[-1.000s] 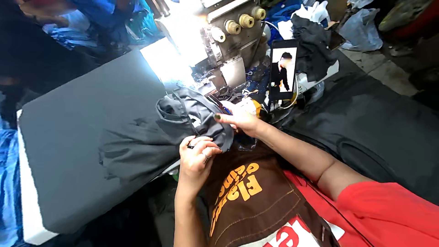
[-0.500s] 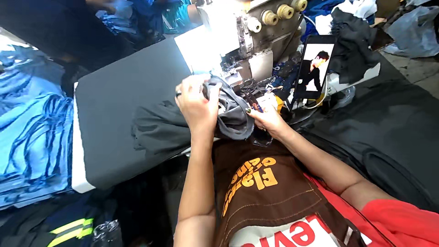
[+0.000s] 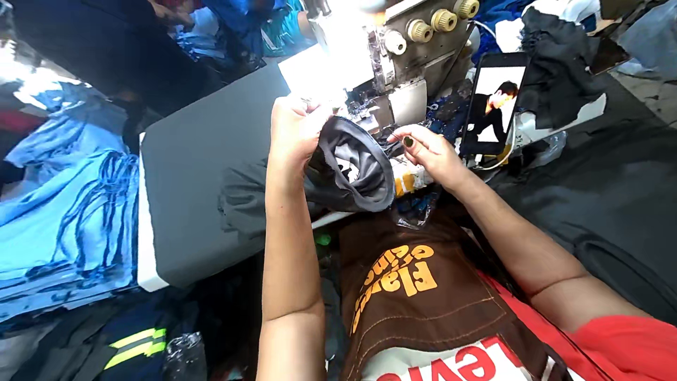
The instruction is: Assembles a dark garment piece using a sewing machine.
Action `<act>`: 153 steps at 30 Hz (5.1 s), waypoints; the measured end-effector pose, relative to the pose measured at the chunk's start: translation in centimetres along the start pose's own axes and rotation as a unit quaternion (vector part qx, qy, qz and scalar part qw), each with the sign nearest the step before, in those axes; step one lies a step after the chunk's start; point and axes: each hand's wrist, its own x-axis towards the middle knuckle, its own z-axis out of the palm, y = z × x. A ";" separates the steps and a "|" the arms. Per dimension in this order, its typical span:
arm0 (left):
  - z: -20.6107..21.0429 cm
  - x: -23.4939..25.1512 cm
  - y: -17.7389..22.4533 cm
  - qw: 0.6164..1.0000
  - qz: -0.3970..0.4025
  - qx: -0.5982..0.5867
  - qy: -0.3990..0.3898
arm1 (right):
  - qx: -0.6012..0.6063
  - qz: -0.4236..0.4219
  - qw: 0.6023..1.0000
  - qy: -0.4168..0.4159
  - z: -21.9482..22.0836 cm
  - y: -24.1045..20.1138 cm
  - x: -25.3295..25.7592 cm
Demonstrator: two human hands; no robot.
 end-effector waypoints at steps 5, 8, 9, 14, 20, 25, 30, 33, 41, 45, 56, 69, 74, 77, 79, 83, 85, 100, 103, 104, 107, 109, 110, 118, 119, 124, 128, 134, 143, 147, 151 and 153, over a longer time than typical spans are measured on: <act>-0.5 0.7 2.1 0.997 0.008 0.071 0.038 | -0.083 -0.019 0.996 0.013 0.5 -3.5 3.3; -0.8 0.7 3.1 0.993 0.018 0.117 0.028 | -0.121 -0.021 0.992 0.006 0.7 -4.4 4.5; -0.8 0.7 3.3 0.991 0.029 0.129 0.024 | -0.126 -0.026 0.992 0.008 0.6 -4.6 4.8; -0.7 1.1 3.6 0.986 0.088 0.141 0.016 | -0.143 -0.031 0.989 0.022 0.1 -5.2 5.2; 0.5 1.0 3.7 0.979 0.138 0.151 -0.005 | -0.156 -0.042 0.987 0.026 0.6 -5.7 6.0; 1.3 0.1 3.8 0.978 0.156 0.137 0.025 | -0.120 -0.038 0.992 0.029 0.8 -4.7 6.0; 1.1 0.2 3.0 0.980 0.152 0.112 0.063 | -0.096 0.000 0.994 0.045 -0.6 -4.5 3.8; 1.8 0.3 3.2 0.976 0.181 0.104 0.063 | -0.108 -0.011 0.993 0.046 -0.7 -5.0 4.1; 1.7 -0.9 3.9 0.978 0.202 0.008 0.056 | -0.046 -0.055 0.992 0.108 0.7 -4.2 5.5; 1.9 -4.3 3.5 0.977 0.204 -0.052 0.044 | 0.037 -0.049 0.987 0.151 0.9 -0.3 3.9; 3.8 -6.7 -3.5 0.994 0.069 0.004 0.084 | 0.121 0.121 0.985 0.034 5.1 3.3 -1.6; -4.2 -9.6 -3.6 0.988 0.055 -0.135 0.052 | 0.264 -0.002 0.963 0.047 3.3 0.2 1.3; -3.0 -10.7 -5.3 0.992 0.064 -0.051 0.099 | 0.245 -0.086 0.965 0.019 3.1 0.9 1.2; -2.6 -12.2 -5.9 0.987 0.051 -0.060 0.143 | 0.190 -0.096 0.977 0.007 3.1 1.1 0.5; -2.2 -13.3 -6.4 0.983 0.051 -0.075 0.158 | 0.175 -0.086 0.981 0.009 3.4 1.2 0.2; -2.0 -14.9 -7.1 0.977 0.042 -0.106 0.179 | 0.180 -0.072 0.981 0.008 3.6 1.3 -0.1; -1.9 -15.4 -7.4 0.975 0.037 -0.118 0.184 | 0.135 -0.059 0.989 0.019 3.7 1.5 -0.2; -2.8 -12.9 -5.8 0.968 0.080 -0.162 0.176 | 0.237 0.004 0.971 0.014 2.7 -0.1 -0.2; -2.5 -9.3 -3.2 0.945 0.126 -0.282 0.109 | 0.213 -0.081 0.973 -0.030 2.8 -1.0 -0.8; -2.2 -8.1 -2.0 0.938 0.127 -0.309 0.091 | 0.192 -0.104 0.975 -0.035 2.9 -1.0 -0.8; -1.2 -4.6 0.3 0.952 0.090 -0.269 0.116 | 0.142 -0.081 0.987 -0.002 2.9 -0.5 -1.2; -0.2 -2.0 0.4 0.962 0.061 -0.218 0.156 | 0.159 -0.030 0.987 0.021 2.8 0.1 -1.4; 0.5 -0.7 -0.3 0.963 0.057 -0.203 0.170 | 0.174 -0.009 0.984 0.026 2.6 0.3 -1.4; 4.1 3.5 -4.8 0.977 -0.132 0.033 0.167 | 0.167 0.086 0.982 0.034 1.3 3.4 -1.6; 4.1 3.7 -4.7 0.977 -0.141 0.050 0.153 | 0.152 0.080 0.985 0.031 1.2 3.6 -1.7; 3.8 3.8 -5.2 0.982 -0.144 0.004 0.126 | 0.139 0.083 0.987 0.012 0.8 4.0 -2.2; 3.2 3.3 -6.2 0.987 -0.094 -0.067 0.112 | 0.200 0.130 0.971 0.010 0.4 3.3 -2.6; 3.1 2.9 -6.6 0.985 -0.068 -0.104 0.116 | 0.193 0.120 0.974 0.021 0.5 2.3 -2.1; 1.3 1.1 -6.9 0.982 0.012 -0.186 0.027 | 0.043 -0.092 0.995 -0.021 0.2 1.8 -3.2; 0.8 -0.4 -6.3 0.992 0.036 -0.094 0.081 | -0.157 -0.152 0.972 -0.083 1.8 4.5 -4.1; 3.1 -6.8 -2.7 0.972 0.060 0.101 0.205 | -0.166 -0.114 0.979 -0.039 2.2 5.3 -4.9; 6.0 -10.6 -1.5 0.960 0.098 0.106 0.239 | -0.138 -0.113 0.982 -0.060 2.5 4.1 -5.3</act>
